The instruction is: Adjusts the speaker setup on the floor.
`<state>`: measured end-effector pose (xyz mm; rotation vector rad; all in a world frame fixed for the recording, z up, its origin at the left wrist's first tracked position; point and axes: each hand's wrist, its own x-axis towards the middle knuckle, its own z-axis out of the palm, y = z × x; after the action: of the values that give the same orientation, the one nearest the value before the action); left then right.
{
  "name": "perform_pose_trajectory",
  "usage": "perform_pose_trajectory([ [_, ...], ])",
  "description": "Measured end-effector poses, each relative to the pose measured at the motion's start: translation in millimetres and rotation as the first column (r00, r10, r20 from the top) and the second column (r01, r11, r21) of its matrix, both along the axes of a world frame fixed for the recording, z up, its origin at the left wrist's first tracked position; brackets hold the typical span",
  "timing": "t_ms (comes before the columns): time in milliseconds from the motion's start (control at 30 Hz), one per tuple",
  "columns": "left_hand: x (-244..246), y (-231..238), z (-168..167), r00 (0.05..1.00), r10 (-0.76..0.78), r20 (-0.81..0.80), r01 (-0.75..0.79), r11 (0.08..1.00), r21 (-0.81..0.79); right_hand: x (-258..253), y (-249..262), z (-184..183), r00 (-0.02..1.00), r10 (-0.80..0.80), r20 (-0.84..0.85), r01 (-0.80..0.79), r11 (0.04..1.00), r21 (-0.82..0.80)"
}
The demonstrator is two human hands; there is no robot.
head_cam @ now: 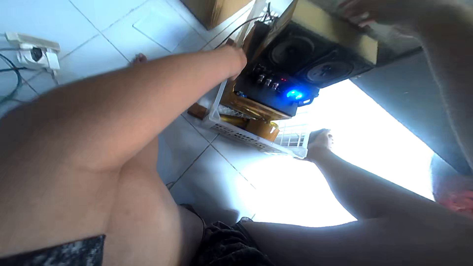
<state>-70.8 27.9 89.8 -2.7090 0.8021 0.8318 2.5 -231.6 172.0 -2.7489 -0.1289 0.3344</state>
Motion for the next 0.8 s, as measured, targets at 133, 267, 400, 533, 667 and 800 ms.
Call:
perform_pose_trajectory([
  [133, -11.2, 6.2, 8.7, 0.996, 0.06, -0.072, -0.067, 0.993, -0.097, -1.2, 19.3, 4.2, 0.94, -0.132, -0.314, 0.135, 0.991, -0.012],
  [267, -3.4, 13.0, -3.7, 0.993, 0.074, -0.091, -0.088, 0.983, -0.162, 12.7, 20.9, 3.7, 0.923, -0.102, -0.371, 0.145, 0.985, 0.091],
  [400, -29.2, 18.8, 40.7, 0.999, 0.016, -0.032, -0.014, 0.999, 0.038, 25.2, 23.2, -4.2, 0.931, -0.015, -0.364, 0.038, 0.998, 0.057],
  [533, -9.8, 15.1, 6.2, 0.993, 0.068, -0.095, -0.08, 0.989, -0.125, 33.0, 25.9, -10.8, 0.931, -0.014, -0.364, 0.027, 0.999, 0.031],
  [667, -1.9, 11.5, -3.4, 0.987, 0.107, -0.121, -0.123, 0.983, -0.139, 38.9, 14.0, -13.0, 0.934, 0.018, -0.357, -0.001, 0.999, 0.047],
  [800, -3.6, 10.6, -2.6, 0.987, 0.115, -0.115, -0.129, 0.985, -0.119, 41.4, 4.6, -14.4, 0.923, 0.016, -0.384, 0.003, 0.999, 0.05],
])
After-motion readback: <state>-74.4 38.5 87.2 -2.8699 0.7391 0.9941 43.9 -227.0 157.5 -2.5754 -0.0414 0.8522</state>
